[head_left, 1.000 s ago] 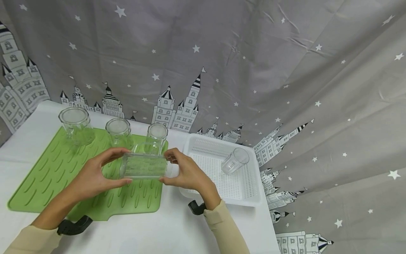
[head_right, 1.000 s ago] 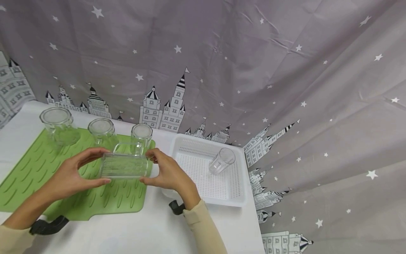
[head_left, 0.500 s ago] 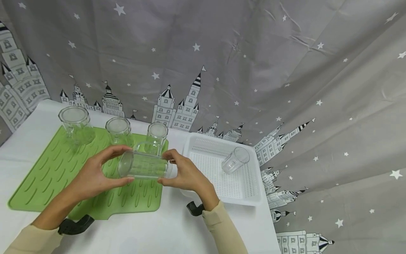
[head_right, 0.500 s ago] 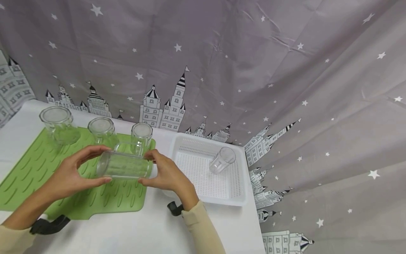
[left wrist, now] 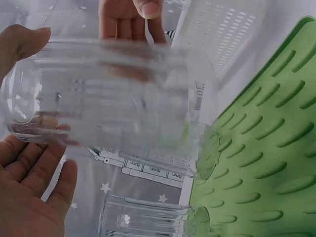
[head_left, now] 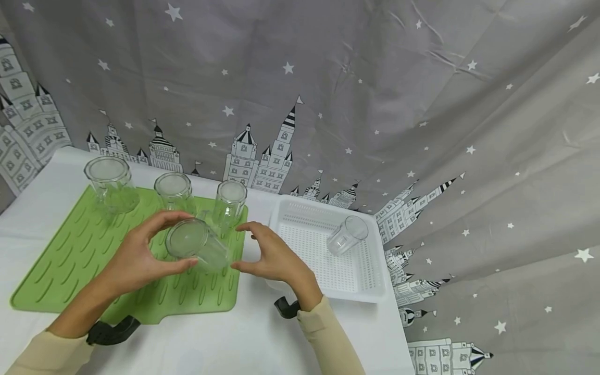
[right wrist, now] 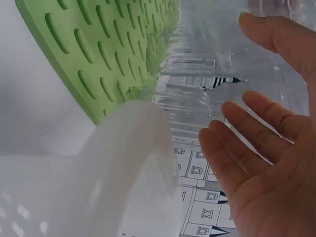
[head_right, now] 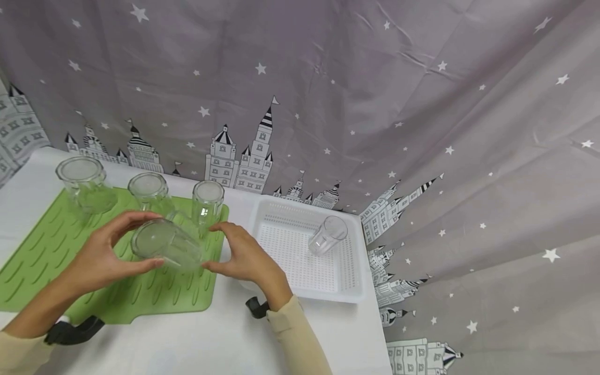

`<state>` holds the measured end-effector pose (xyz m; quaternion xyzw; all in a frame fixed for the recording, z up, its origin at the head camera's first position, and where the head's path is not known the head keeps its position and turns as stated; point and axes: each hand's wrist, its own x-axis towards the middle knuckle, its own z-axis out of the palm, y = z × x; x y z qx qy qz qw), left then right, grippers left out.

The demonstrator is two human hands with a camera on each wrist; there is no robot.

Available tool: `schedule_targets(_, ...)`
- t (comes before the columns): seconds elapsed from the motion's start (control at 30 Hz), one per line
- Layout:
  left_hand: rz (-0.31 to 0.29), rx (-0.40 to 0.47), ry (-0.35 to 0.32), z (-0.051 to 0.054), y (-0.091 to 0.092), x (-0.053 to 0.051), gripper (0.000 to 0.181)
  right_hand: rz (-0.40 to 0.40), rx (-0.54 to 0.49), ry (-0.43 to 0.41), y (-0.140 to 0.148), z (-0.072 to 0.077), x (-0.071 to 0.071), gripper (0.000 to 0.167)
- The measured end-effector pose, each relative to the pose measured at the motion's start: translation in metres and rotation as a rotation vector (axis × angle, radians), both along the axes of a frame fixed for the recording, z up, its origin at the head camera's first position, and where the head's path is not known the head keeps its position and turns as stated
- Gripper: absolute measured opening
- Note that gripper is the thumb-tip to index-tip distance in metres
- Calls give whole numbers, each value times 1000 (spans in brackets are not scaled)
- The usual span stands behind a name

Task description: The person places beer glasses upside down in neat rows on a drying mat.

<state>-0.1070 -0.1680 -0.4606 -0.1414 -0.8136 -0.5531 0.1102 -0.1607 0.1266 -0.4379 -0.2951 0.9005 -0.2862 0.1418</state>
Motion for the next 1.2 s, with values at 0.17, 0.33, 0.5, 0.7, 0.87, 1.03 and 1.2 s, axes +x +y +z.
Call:
schedule_targets(0.17,12,1,1,-2,-2,-1,92,-9,-18,40,3,1,-1,81)
schedule_targets(0.33,14,2,18,-4,-2,0,92,1,-28,67,3,0,-3,83)
schedule_targets(0.5,13,3,26,-4,-3,0,92,1,-27,69,3,-2,-3,83)
schedule_targets(0.7,20,-4,41,-5,-5,0,92,-33,-16,64,8,-2,-2,83)
schedule_targets(0.87,38,-14,31,-8,-9,1,93,-93,-7,42,19,-3,-4,87)
schedule_targets(1.03,62,-31,21,-12,-15,2,93,-136,13,50,33,-3,-5,88)
schedule_targets(1.2,78,-32,5,-16,-22,5,93,-149,28,86,47,-6,-6,92)
